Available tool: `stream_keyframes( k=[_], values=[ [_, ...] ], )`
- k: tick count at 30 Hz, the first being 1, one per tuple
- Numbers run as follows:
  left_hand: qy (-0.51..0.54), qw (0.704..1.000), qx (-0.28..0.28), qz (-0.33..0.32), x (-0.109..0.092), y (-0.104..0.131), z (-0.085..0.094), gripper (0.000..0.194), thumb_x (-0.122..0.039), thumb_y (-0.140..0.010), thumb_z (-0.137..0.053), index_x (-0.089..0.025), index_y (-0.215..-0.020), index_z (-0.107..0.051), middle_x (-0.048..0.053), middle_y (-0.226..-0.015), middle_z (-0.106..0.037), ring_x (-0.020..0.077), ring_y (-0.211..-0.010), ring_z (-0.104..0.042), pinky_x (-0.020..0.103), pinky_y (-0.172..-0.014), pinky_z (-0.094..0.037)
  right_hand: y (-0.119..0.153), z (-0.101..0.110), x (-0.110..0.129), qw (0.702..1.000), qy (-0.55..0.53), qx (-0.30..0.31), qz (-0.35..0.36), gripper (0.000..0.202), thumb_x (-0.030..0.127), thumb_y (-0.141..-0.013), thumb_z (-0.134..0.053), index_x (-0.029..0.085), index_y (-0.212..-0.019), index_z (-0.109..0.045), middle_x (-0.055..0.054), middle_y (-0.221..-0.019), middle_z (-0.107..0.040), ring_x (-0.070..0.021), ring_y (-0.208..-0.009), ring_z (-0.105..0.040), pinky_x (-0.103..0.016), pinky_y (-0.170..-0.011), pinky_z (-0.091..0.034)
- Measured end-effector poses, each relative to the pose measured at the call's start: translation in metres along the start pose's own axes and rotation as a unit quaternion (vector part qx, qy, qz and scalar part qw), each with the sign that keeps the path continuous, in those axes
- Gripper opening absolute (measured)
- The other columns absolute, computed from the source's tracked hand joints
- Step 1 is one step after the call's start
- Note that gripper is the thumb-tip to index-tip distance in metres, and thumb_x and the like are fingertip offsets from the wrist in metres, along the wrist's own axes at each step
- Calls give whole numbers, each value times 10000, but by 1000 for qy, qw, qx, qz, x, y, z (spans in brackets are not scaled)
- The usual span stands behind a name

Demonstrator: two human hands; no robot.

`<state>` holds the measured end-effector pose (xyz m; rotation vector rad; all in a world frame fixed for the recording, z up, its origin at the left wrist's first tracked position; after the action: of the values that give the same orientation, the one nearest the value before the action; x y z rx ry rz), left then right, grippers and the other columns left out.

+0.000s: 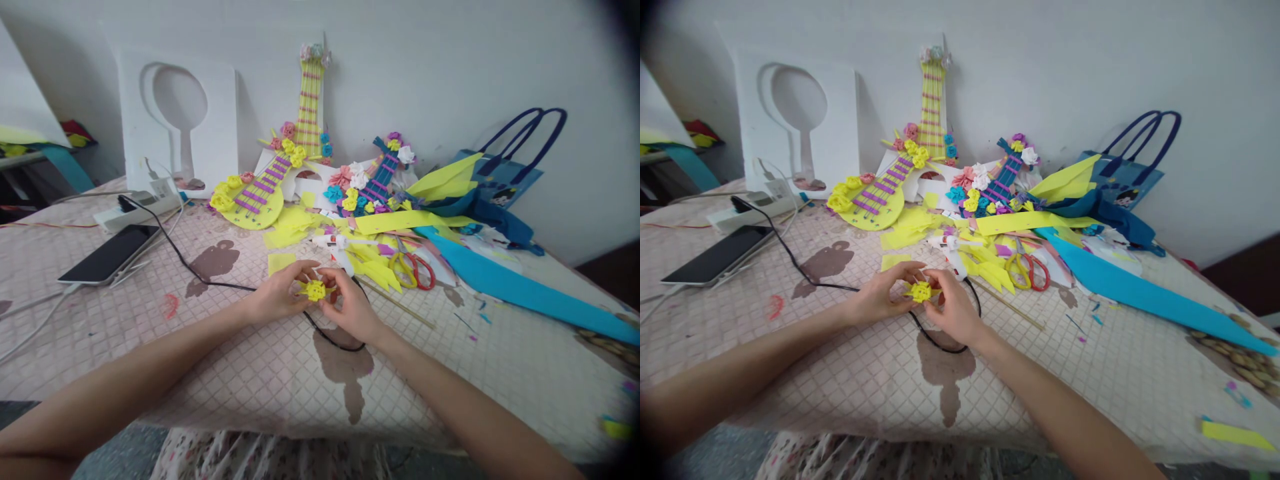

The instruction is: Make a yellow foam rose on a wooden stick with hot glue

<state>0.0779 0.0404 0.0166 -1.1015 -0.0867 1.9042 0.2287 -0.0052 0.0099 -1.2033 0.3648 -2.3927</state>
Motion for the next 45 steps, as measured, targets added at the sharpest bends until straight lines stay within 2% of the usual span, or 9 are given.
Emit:
stream_keyframes(
  k=[7,21,29,35,38,42,45],
  values=[
    [1,1000,-6,-14,-1,1,0,627,-149,-731,-632,-215,-1284,-342,27,-962,-594,157,-912,-586,317,-823,-488,-1,0,1,1000,2,8,-9,489,113,-745,-551,249,-1195,-415,-55,-1054,-525,-173,-905,-536,-297,-671,-501],
    [13,1000,-3,-11,-1,0,0,635,-149,-737,-626,-224,-1291,-324,30,-970,-585,159,-909,-575,338,-838,-482,0,-2,-1,1000,1,16,-7,502,129,-754,-548,251,-1222,-414,-69,-1128,-538,-178,-926,-551,-309,-684,-502],
    [4,1000,-2,-10,-1,0,2,633,-144,-737,-621,-224,-1289,-320,32,-973,-582,162,-906,-579,341,-839,-483,0,0,0,1000,-2,15,-14,465,162,-770,-558,249,-1205,-419,-69,-1100,-534,-181,-934,-548,-303,-673,-510],
    [-6,1000,-8,-8,3,1,4,639,-160,-738,-622,-219,-1297,-318,29,-973,-577,162,-913,-577,336,-844,-484,1,5,0,1000,-8,-4,-15,428,186,-799,-550,224,-1210,-438,-69,-1054,-555,-176,-922,-556,-300,-687,-508],
    [-8,1000,-12,-5,3,1,8,651,-143,-729,-615,-211,-1304,-317,35,-983,-581,163,-920,-577,340,-859,-480,1,12,0,999,-19,-38,-18,359,218,-842,-520,228,-1196,-463,-59,-1014,-570,-163,-888,-572,-294,-689,-506],
    [-11,1000,-12,5,2,-1,14,624,-152,-735,-605,-207,-1294,-332,44,-979,-586,165,-909,-582,347,-866,-480,1,26,-3,994,-2,-108,-29,156,245,-863,-512,227,-1007,-569,-27,-877,-610,-143,-770,-581,-306,-717,-494],
    [-15,1000,-7,9,2,-1,15,620,-160,-735,-605,-203,-1291,-334,46,-975,-587,167,-911,-582,352,-868,-481,0,33,-5,991,-2,-128,-43,73,264,-845,-543,217,-864,-596,-9,-772,-618,-133,-669,-569,-293,-660,-488]
  ],
)
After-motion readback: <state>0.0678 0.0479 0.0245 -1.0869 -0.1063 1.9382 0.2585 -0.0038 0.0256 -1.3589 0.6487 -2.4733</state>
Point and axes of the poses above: each hand's wrist, its own y-axis away from the middle knuckle, its own z-axis out of the back of the hand, x = y × z, the point moved 4 cm from there along -y, towards the middle knuckle
